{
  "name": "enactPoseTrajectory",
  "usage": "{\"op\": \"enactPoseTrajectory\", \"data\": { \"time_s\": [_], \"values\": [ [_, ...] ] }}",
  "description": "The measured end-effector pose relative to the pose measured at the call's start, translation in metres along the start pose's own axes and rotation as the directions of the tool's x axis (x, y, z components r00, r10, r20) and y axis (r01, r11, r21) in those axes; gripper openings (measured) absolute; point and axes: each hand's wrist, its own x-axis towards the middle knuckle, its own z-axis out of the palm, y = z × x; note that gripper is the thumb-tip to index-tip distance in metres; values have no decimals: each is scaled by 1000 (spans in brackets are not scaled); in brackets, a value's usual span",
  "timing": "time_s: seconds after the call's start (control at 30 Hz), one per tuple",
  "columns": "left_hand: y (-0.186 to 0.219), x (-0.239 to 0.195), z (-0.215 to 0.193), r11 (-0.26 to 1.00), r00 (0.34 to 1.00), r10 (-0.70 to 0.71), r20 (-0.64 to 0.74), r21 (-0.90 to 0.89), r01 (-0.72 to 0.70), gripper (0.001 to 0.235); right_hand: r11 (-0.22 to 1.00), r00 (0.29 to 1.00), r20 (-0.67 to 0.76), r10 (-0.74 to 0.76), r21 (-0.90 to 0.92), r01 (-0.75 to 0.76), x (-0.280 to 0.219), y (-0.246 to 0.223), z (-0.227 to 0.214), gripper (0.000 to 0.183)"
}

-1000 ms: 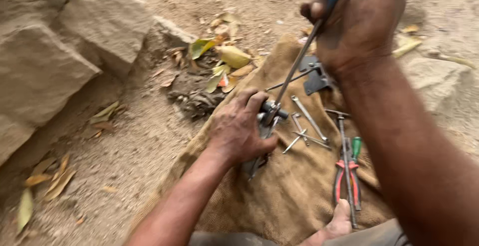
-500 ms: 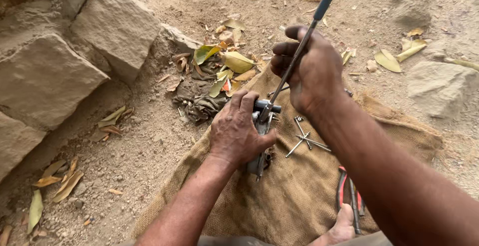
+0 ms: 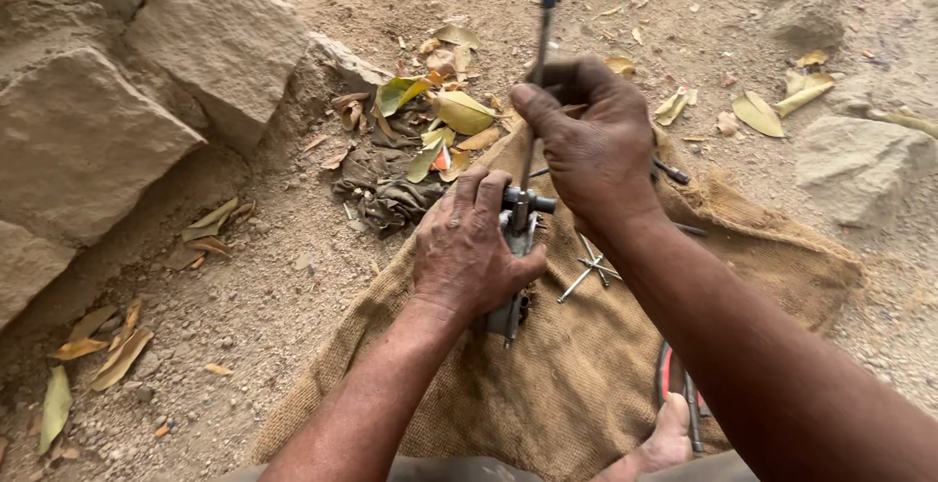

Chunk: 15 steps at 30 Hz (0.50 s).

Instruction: The person disassembles a cylindrical mechanical part by removing bolts and a top cover using a wrench and screwdriver. They then reassemble the part by placing the cover back and tightening the bolts.

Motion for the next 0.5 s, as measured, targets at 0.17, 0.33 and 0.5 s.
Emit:
{"op": "enactPoseTrajectory", "data": {
  "time_s": [0.17, 0.33, 0.5],
  "values": [
    [1, -1, -2, 999, 995, 43, -88, -10, -44, 84, 940, 971, 29, -237, -246, 236, 11, 15, 1, 16],
    [-1, 0, -2, 998, 998, 19, -59, -55, -22, 84, 949, 957, 77, -281, -122, 289, 14, 24, -6, 15],
    [-2, 1, -1, 1000, 1000, 9, -26, -26, -10, 85, 948, 995, 81, -58, 318, 29, 10, 23, -12, 21]
  ]
}}
